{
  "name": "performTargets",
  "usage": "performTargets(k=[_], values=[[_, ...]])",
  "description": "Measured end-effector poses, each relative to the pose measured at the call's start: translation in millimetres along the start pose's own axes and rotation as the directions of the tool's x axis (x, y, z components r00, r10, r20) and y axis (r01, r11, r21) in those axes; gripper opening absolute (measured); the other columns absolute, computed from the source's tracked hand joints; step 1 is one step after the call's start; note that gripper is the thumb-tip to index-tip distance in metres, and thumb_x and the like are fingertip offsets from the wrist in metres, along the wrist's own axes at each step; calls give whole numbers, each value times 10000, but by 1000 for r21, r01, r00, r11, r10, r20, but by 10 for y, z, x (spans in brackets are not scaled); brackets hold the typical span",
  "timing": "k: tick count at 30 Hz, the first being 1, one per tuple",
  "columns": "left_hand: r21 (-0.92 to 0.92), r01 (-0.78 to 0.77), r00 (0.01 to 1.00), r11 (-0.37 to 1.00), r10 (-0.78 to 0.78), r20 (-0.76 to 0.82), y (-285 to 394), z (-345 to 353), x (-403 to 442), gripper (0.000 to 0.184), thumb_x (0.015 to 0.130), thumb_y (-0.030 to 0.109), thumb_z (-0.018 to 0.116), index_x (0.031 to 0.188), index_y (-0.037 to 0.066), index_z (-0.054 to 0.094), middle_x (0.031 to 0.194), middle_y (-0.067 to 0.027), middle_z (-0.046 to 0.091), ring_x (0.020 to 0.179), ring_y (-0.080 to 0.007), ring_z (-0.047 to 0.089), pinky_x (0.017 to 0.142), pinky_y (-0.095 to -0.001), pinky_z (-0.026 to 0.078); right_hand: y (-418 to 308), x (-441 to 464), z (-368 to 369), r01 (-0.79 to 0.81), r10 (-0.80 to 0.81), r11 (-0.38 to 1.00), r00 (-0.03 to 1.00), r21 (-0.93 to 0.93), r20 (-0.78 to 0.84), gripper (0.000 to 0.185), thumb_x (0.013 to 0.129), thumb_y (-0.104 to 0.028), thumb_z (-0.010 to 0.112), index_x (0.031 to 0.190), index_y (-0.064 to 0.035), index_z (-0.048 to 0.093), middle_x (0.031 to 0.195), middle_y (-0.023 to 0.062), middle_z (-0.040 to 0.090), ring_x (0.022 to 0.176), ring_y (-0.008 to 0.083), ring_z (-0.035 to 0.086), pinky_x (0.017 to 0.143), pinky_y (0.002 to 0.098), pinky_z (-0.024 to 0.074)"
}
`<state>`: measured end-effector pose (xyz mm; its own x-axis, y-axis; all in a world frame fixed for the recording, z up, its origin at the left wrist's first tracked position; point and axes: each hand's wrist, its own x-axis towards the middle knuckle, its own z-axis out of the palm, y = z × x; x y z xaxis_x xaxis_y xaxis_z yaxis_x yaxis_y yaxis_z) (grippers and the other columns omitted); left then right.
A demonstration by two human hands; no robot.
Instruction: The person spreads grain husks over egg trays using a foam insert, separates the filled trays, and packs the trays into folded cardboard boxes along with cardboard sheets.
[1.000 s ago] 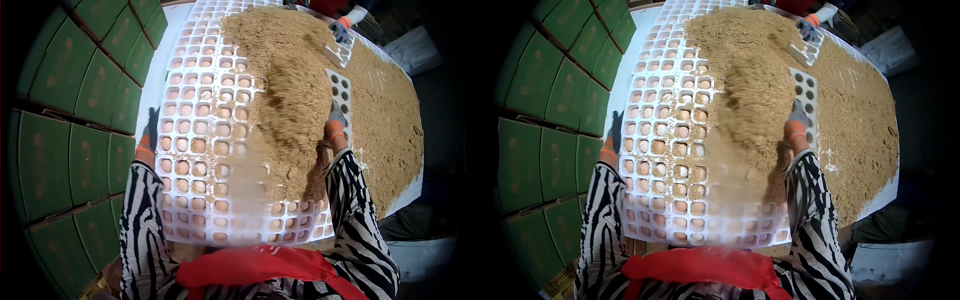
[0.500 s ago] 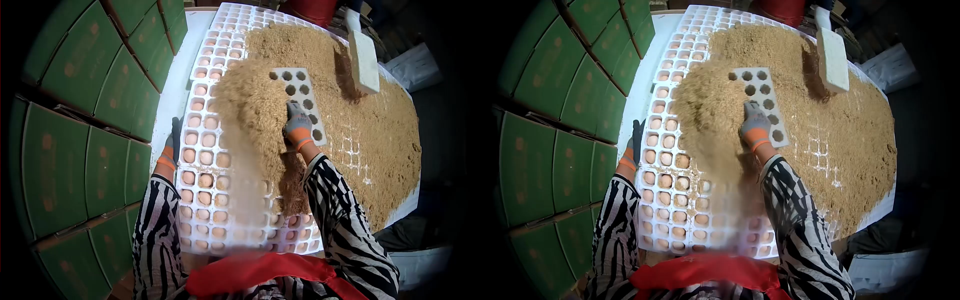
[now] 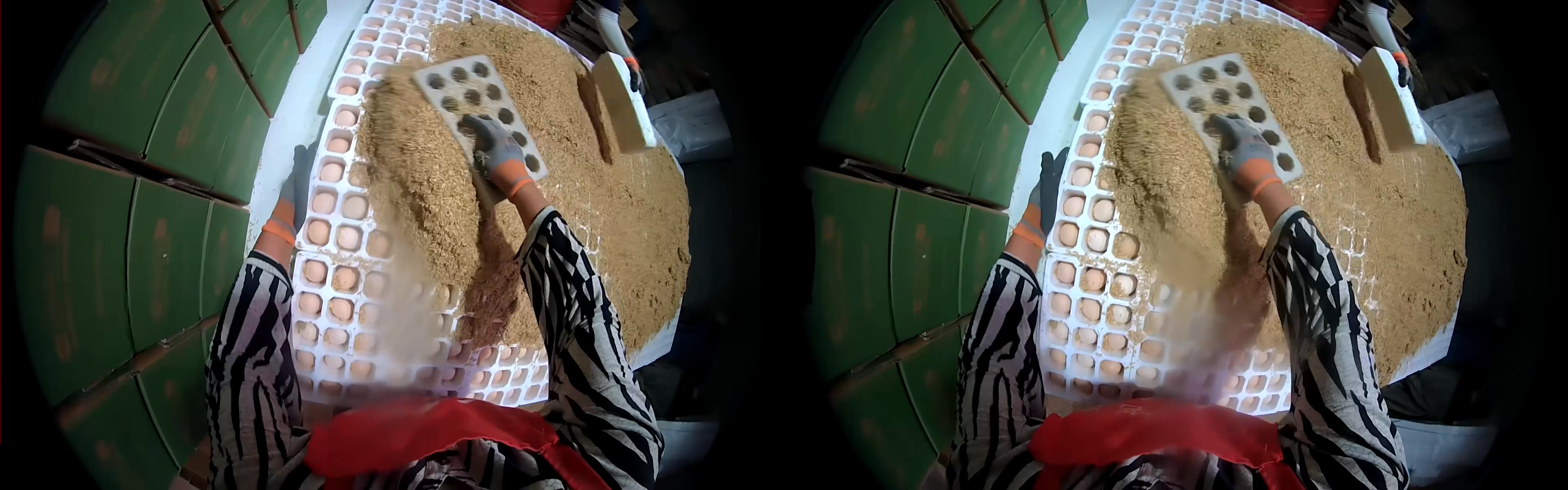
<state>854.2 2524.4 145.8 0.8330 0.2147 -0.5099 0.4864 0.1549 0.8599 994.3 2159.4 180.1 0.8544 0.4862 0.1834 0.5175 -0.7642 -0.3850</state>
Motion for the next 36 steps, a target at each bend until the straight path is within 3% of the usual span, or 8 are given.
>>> performTargets(k=[11, 15, 21, 25, 29, 31, 34, 36], values=[[-60, 33, 999, 998, -31, 40, -117, -71, -414, 785, 956, 602, 399, 1445, -11, 369, 1427, -122, 478, 1271, -235, 483, 1053, -326, 385, -1364, -768, 42, 174, -182, 983, 933, 55, 309, 553, 821, -122, 584, 1355, -236, 498, 1292, 124, 537, 1166, 327, 536, 948, 414, 454], [-13, 35, 987, 999, -33, 155, -390, -313, -970, 604, 1008, 397, 431, 1428, -35, 378, 1412, -176, 470, 1282, -245, 450, 1059, -343, 364, -1708, -1308, -77, 167, -144, 984, 944, -55, 296, 517, 863, -182, 570, 1372, -201, 482, 1301, 141, 533, 1165, 299, 551, 935, 387, 456], [102, -39, 997, 994, 31, 71, -1355, -605, -2076, 547, 969, 241, 498, 1417, -47, 374, 1441, -206, 416, 1292, -308, 433, 1079, -384, 348, -2312, -2191, -67, 295, -307, 951, 860, 93, 408, 583, 797, -103, 573, 1371, -146, 480, 1273, 118, 538, 1114, 283, 564, 912, 371, 464], [432, -198, 970, 880, 241, -45, -1944, -624, -2802, 533, 943, 136, 543, 1410, -54, 371, 1461, -225, 381, 1299, -350, 422, 1093, -412, 337, -2460, -2760, -222, 310, -340, 940, 823, 142, 455, 784, 661, -170, 741, 1390, -183, 454, 1252, 80, 516, 1090, 260, 547, 885, 395, 488], [884, -206, 871, 420, 490, -30, -1943, -112, -3306, 550, 945, 158, 537, 1423, -46, 359, 1489, -241, 337, 1353, -404, 341, 1132, -459, 267, -2024, -3205, -599, 282, -345, 938, 809, 200, 477, 838, 632, -175, 788, 1399, -199, 450, 1276, 62, 516, 1155, 257, 534, 909, 403, 482], [942, -159, 779, 296, 623, -65, -2054, 56, -3445, 549, 966, 207, 520, 1425, -47, 358, 1481, -243, 356, 1378, -396, 312, 1143, -462, 240, -1354, -3338, -996, 148, -194, 974, 938, 175, 286, 567, 747, -198, 692, 1294, -148, 554, 1217, 115, 595, 1086, 306, 585, 913, 430, 480], [918, 105, 622, 383, 695, -360, -2016, 382, -3548, 558, 990, 284, 486, 1424, -45, 362, 1472, -247, 369, 1375, -403, 316, 1137, -470, 254, -70, -3573, -1571, 10, -5, 997, 998, 81, -69, 521, 743, -19, 623, 1261, -64, 584, 1274, 162, 589, 1185, 353, 540, 1043, 396, 415], [892, 273, 451, 361, 771, -450, -2385, 300, -3439, 557, 1008, 318, 448, 1419, -49, 365, 1464, -264, 365, 1354, -412, 342, 1134, -469, 267, 844, -3808, -1782, -245, 249, 968, 940, 46, -233, 460, 800, -61, 597, 1259, -41, 580, 1275, 190, 584, 1180, 355, 542, 1034, 405, 418]])
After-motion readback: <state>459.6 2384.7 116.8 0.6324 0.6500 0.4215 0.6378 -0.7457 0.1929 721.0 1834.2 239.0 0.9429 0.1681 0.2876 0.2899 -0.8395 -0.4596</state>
